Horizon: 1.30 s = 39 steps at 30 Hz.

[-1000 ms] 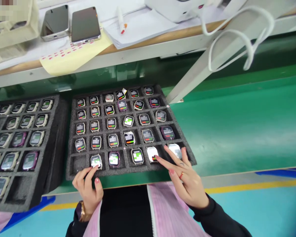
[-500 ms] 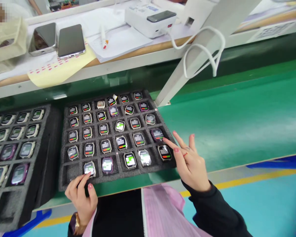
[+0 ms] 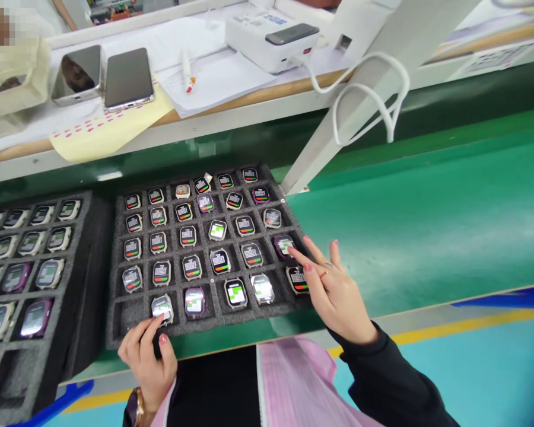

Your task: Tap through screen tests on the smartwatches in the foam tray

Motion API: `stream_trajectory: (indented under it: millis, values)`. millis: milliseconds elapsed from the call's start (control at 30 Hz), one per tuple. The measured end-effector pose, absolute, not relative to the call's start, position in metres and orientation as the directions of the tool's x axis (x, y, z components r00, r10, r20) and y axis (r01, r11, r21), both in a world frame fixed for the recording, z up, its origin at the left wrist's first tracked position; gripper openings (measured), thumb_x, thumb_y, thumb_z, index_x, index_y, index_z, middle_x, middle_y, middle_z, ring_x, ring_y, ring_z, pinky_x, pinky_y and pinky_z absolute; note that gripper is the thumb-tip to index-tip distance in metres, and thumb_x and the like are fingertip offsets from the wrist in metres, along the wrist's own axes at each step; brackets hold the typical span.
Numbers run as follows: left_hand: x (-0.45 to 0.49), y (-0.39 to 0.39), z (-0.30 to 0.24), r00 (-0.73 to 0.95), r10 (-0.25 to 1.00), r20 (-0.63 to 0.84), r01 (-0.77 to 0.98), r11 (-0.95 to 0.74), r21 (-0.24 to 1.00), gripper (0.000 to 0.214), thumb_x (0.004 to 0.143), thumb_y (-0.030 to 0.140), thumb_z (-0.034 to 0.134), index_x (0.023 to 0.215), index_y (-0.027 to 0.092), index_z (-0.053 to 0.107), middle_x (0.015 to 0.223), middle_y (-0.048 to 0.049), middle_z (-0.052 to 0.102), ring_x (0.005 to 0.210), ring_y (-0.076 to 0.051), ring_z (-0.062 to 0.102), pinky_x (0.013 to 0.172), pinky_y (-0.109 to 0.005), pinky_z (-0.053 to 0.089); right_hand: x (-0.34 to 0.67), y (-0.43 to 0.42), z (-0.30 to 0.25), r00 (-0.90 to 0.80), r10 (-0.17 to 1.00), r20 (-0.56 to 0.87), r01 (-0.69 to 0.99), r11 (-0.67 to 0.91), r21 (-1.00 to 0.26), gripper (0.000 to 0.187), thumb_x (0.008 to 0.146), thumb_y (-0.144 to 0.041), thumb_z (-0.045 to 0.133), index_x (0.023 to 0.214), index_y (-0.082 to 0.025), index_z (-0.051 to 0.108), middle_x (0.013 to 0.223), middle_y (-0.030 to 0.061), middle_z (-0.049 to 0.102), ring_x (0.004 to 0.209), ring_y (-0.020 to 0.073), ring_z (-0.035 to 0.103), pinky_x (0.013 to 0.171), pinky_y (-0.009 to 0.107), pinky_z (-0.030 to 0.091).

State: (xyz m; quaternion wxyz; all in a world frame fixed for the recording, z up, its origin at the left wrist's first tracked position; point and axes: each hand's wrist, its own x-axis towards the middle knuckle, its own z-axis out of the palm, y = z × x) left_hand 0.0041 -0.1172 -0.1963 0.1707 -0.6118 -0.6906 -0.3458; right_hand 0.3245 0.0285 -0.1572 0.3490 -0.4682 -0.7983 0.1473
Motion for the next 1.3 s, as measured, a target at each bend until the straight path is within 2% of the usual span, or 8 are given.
stream_trajectory:
  millis: [200, 333, 600, 700, 833, 1000, 1133, 1300]
  values:
    - [0.005, -0.118, -0.195, -0.189, 0.731, 0.656, 0.965, 0.014, 0.263, 0.025, 0.09, 0.018, 0.055, 0.112, 0.017, 0.066, 0.102, -0.0116, 0.063, 0.097, -0.025, 0.054, 0.089, -0.04, 0.038, 0.304, 0.029, -0.148, -0.425, 0.802, 0.42, 0.539, 0.597, -0.594, 0.035, 0.103, -0.014, 0.036, 0.117, -0.016, 0.068, 0.123, 0.0127, 0.068, 0.134, 0.0325, 0.046, 0.117, 0.07, 0.016]
    - [0.005, -0.118, -0.194, -0.193, 0.733, 0.652, 0.963, 0.014, 0.268, 0.026, 0.09, 0.017, 0.054, 0.113, 0.018, 0.066, 0.101, -0.0109, 0.063, 0.098, -0.025, 0.055, 0.09, -0.04, 0.039, 0.285, 0.027, -0.144, -0.498, 0.765, 0.409, 0.474, 0.634, -0.611, 0.033, 0.102, -0.012, 0.037, 0.111, -0.014, 0.069, 0.123, 0.0134, 0.068, 0.135, 0.0333, 0.045, 0.117, 0.07, 0.017]
    - [0.006, -0.12, -0.195, -0.182, 0.737, 0.651, 0.964, 0.003, 0.265, 0.026, 0.09, 0.013, 0.054, 0.114, 0.017, 0.064, 0.103, -0.0114, 0.063, 0.098, -0.024, 0.055, 0.092, -0.04, 0.04, 0.246, 0.024, -0.136, -0.686, 0.655, 0.315, 0.425, 0.713, -0.557, 0.038, 0.102, -0.01, 0.033, 0.121, -0.011, 0.066, 0.133, 0.013, 0.062, 0.141, 0.0343, 0.034, 0.115, 0.071, 0.022]
    - [0.006, -0.121, -0.195, -0.181, 0.741, 0.646, 0.964, 0.002, 0.267, 0.025, 0.09, 0.013, 0.054, 0.112, 0.016, 0.065, 0.103, -0.0114, 0.063, 0.098, -0.024, 0.056, 0.093, -0.04, 0.04, 0.24, 0.023, -0.135, -0.715, 0.644, 0.27, 0.457, 0.724, -0.516, 0.04, 0.103, -0.011, 0.032, 0.13, -0.006, 0.061, 0.134, 0.015, 0.061, 0.141, 0.0352, 0.033, 0.115, 0.072, 0.021]
    - [0.007, -0.121, -0.194, -0.191, 0.753, 0.63, 0.958, 0.005, 0.285, 0.026, 0.09, 0.011, 0.054, 0.112, 0.017, 0.065, 0.103, -0.0107, 0.062, 0.098, -0.023, 0.056, 0.094, -0.038, 0.041, 0.232, 0.019, -0.131, -0.729, 0.622, 0.285, 0.416, 0.734, -0.537, 0.04, 0.104, -0.012, 0.031, 0.135, -0.006, 0.056, 0.134, 0.0156, 0.06, 0.143, 0.0337, 0.03, 0.115, 0.072, 0.019]
    - [0.01, -0.12, -0.185, -0.296, 0.788, 0.541, 0.917, 0.075, 0.393, 0.025, 0.094, 0.014, 0.05, 0.116, 0.017, 0.062, 0.109, -0.0114, 0.061, 0.105, -0.024, 0.055, 0.095, -0.039, 0.04, 0.208, 0.014, -0.126, -0.757, 0.596, 0.268, 0.372, 0.73, -0.573, 0.041, 0.106, -0.013, 0.028, 0.137, -0.002, 0.052, 0.135, 0.0166, 0.059, 0.143, 0.0334, 0.03, 0.117, 0.07, 0.019]
    - [0.009, -0.11, -0.168, -0.407, 0.764, 0.501, 0.864, 0.143, 0.484, 0.029, 0.094, 0.015, 0.051, 0.122, 0.018, 0.058, 0.115, -0.0119, 0.059, 0.111, -0.024, 0.054, 0.097, -0.04, 0.041, 0.193, 0.012, -0.13, -0.777, 0.583, 0.239, 0.393, 0.745, -0.54, 0.042, 0.105, -0.014, 0.028, 0.135, -0.002, 0.055, 0.135, 0.0155, 0.06, 0.143, 0.0354, 0.03, 0.116, 0.07, 0.022]
    - [-0.004, -0.093, -0.154, -0.44, 0.749, 0.496, 0.87, 0.219, 0.443, 0.028, 0.094, 0.017, 0.052, 0.122, 0.016, 0.059, 0.118, -0.013, 0.058, 0.113, -0.026, 0.052, 0.101, -0.044, 0.039, 0.184, 0.011, -0.129, -0.805, 0.552, 0.218, 0.405, 0.779, -0.479, 0.043, 0.105, -0.014, 0.027, 0.135, 0.003, 0.052, 0.133, 0.0184, 0.06, 0.142, 0.0363, 0.031, 0.115, 0.07, 0.026]
